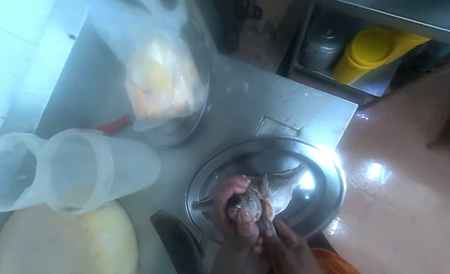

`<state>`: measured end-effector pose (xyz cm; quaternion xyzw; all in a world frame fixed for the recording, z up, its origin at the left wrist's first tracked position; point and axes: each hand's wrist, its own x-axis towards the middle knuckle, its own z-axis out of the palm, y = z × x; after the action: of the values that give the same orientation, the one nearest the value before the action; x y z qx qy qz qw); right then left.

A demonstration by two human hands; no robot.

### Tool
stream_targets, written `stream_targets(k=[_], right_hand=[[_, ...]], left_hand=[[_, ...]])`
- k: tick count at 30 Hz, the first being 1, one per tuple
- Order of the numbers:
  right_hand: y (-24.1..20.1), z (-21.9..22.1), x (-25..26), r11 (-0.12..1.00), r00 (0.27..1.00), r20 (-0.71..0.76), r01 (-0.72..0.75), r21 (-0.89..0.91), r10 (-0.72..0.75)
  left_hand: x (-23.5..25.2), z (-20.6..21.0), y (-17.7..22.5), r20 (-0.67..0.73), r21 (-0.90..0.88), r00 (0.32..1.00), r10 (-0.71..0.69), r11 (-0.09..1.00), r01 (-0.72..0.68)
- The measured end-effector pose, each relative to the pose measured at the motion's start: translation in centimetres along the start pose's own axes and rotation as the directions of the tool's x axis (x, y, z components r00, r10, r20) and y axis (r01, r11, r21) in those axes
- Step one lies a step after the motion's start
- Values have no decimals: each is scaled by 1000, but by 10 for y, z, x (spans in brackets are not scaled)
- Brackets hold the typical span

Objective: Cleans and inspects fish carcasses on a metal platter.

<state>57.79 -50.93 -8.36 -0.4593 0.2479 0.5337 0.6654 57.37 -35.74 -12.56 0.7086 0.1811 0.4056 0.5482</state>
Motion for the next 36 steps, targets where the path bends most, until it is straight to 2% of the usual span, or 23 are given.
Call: stream_targets(k=[2,4,12,19,27,36], right_hand=[[-1,2,-4,999,1000,-5,6,-47,-7],[1,4,-7,995,1000,-12,27,-101,-28],[2,2,-4,991,999,-32,10,-131,-14],[0,5,-1,982,999,-40,0,-191,-8],[-1,2,2,983,1000,-22,-7,-183,3],[-6,2,4,985,999,-30,-25,-171,20]], left_hand=[[-9,-1,-2,47,101,997,57,993,-62],[-15,1,-3,66,117,994,83,989,-91],[-3,8,-11,-20,94,999,35,995,-33],[-6,9,-9,75,198,994,83,976,-96],[-4,17,-13,100,187,986,135,971,-152],[-9,15,-24,124,170,988,94,979,-114]])
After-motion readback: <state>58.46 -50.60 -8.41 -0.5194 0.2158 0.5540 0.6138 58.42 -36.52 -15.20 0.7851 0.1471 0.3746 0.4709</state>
